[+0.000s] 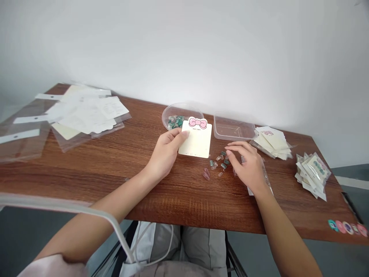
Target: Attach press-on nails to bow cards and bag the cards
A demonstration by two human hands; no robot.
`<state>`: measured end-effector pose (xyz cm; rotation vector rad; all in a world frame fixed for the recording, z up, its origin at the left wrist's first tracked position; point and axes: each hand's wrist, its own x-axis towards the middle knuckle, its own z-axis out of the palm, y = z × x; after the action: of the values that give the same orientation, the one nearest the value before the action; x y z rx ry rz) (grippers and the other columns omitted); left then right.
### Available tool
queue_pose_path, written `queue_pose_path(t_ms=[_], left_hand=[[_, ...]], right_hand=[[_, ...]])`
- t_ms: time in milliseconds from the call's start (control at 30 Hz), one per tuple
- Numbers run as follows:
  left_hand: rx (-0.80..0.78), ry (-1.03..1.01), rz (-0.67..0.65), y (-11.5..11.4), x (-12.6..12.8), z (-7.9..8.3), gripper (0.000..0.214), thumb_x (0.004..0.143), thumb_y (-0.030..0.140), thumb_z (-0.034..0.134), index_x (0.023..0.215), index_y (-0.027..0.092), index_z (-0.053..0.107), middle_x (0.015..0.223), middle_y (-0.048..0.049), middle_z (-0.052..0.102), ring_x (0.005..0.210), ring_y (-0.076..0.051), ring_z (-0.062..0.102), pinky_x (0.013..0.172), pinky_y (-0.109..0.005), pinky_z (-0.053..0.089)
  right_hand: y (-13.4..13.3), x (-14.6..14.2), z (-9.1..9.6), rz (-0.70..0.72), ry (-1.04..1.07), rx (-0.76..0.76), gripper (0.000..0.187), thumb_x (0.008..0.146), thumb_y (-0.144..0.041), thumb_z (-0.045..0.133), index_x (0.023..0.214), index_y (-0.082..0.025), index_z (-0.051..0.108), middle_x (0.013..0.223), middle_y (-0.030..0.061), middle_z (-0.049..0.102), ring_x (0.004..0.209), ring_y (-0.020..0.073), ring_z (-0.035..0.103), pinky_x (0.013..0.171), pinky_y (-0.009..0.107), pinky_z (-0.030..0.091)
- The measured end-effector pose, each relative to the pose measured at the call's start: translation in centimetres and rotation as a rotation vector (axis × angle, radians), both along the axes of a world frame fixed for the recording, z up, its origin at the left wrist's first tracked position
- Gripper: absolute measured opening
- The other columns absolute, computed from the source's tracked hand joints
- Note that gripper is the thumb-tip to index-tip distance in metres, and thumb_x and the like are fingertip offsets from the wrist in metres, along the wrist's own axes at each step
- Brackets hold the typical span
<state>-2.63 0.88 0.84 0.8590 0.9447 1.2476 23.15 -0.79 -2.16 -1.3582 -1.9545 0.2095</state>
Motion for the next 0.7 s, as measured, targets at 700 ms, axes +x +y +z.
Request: queue_pose_path(t_ms=[700], left_hand=[[-0.142, -0.052, -0.022, 0.29, -0.23, 0.68, 0.017, 0.071, 0.018, 0.071, 0.072, 0.017, 0.054, 0.061, 0.0049, 0.057, 0.050, -0.008, 0.055, 0.058, -0.025, 0.065]], right_hand=[[-0.09, 0.58, -0.85, 0.258, -0.257, -0.112, 0.017, 0.102, -0.025, 0.059, 0.109, -0.027, 0.074, 0.110, 0.0068, 0.070, 0.106, 0.0263, 0.066, 0.097, 0.050, 0.047]])
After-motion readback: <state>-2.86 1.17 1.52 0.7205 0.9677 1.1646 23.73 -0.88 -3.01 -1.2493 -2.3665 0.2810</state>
